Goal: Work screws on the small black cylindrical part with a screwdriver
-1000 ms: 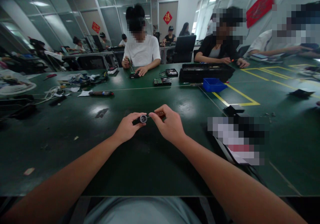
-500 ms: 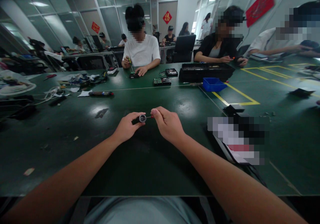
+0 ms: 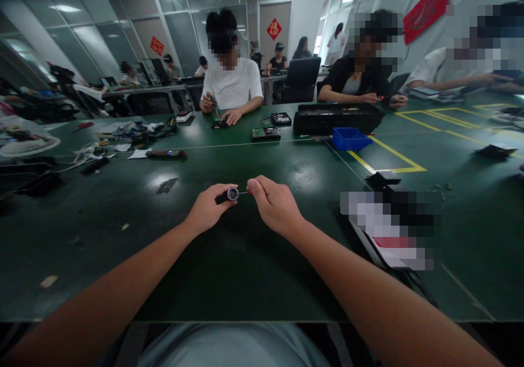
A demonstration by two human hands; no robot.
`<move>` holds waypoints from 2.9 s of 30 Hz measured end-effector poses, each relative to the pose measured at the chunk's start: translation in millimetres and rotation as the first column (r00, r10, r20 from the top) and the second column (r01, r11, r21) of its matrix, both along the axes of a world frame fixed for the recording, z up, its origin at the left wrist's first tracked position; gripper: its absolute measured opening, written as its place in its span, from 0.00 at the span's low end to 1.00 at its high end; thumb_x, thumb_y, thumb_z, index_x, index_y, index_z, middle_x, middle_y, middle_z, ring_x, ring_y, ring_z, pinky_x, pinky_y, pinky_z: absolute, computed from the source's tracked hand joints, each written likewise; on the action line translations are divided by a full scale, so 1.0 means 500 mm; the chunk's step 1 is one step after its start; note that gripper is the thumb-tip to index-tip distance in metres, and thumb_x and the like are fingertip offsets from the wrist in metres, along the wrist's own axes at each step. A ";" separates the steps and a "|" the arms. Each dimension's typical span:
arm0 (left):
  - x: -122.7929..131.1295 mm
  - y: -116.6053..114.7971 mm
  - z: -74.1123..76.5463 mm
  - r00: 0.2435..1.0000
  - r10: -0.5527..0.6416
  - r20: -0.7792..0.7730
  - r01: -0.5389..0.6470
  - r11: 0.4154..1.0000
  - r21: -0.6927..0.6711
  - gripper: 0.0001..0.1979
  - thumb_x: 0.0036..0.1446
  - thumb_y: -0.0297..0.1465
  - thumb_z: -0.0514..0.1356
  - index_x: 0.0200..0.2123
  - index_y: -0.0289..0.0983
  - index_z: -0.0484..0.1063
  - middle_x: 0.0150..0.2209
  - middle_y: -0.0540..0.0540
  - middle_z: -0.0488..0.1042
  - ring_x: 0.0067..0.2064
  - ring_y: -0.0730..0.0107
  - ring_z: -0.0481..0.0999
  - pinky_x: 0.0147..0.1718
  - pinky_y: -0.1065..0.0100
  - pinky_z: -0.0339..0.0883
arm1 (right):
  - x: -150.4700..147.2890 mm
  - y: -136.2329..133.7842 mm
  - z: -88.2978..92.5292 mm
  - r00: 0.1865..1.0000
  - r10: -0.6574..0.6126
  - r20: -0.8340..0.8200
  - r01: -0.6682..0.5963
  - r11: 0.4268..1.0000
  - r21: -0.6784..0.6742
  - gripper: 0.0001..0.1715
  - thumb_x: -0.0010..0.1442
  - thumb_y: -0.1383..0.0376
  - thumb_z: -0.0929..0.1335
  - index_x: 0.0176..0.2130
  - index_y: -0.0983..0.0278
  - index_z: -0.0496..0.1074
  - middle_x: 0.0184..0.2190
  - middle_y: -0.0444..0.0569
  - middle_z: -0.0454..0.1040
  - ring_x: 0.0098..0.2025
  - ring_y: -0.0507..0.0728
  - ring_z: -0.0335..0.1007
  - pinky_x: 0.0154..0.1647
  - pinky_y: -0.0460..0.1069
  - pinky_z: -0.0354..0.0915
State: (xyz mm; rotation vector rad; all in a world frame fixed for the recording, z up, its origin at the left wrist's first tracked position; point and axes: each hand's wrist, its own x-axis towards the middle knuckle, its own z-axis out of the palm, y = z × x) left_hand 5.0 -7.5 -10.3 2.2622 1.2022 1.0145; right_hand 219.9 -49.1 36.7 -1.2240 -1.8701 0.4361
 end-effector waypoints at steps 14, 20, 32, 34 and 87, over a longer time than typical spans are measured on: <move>0.001 -0.002 0.003 1.000 -0.003 0.001 0.003 1.000 -0.016 0.20 0.58 0.29 0.66 0.54 0.44 0.73 0.52 0.47 0.76 0.55 0.60 0.72 0.58 0.53 0.63 | -0.002 -0.005 -0.002 0.999 -0.038 -0.030 0.038 0.999 -0.009 0.15 0.70 0.58 0.58 0.46 0.60 0.70 0.28 0.45 0.74 0.26 0.54 0.68 0.29 0.50 0.58; 0.004 -0.002 0.004 1.000 0.022 -0.008 -0.022 1.000 -0.009 0.20 0.57 0.29 0.67 0.54 0.43 0.74 0.52 0.47 0.76 0.55 0.60 0.73 0.58 0.54 0.63 | -0.005 0.004 -0.011 0.963 -0.043 -0.267 0.035 0.999 -0.034 0.10 0.65 0.59 0.65 0.43 0.62 0.69 0.33 0.48 0.77 0.35 0.57 0.75 0.37 0.52 0.66; 0.004 -0.001 0.021 0.989 -0.054 -0.135 0.073 0.987 0.144 0.19 0.60 0.29 0.65 0.55 0.45 0.72 0.53 0.47 0.76 0.55 0.60 0.73 0.57 0.52 0.61 | 0.009 0.054 -0.040 0.760 -0.113 -0.640 -0.090 0.957 -0.276 0.20 0.62 0.48 0.65 0.34 0.62 0.69 0.28 0.46 0.73 0.29 0.55 0.72 0.33 0.52 0.70; 0.006 0.002 0.019 0.984 -0.064 -0.169 0.088 0.987 0.137 0.19 0.60 0.30 0.64 0.55 0.45 0.72 0.53 0.47 0.76 0.55 0.60 0.73 0.58 0.51 0.60 | 0.010 0.059 -0.046 0.737 -0.147 -0.660 -0.105 0.939 -0.327 0.21 0.61 0.46 0.65 0.32 0.61 0.67 0.25 0.45 0.71 0.27 0.55 0.71 0.30 0.52 0.69; -0.001 0.001 0.007 0.996 0.018 -0.091 -0.014 0.999 0.043 0.21 0.58 0.30 0.67 0.55 0.44 0.73 0.51 0.48 0.77 0.53 0.61 0.73 0.55 0.55 0.64 | -0.001 0.000 -0.005 0.999 -0.035 -0.006 0.035 0.997 0.067 0.18 0.70 0.57 0.59 0.40 0.62 0.72 0.26 0.45 0.72 0.26 0.53 0.67 0.29 0.49 0.58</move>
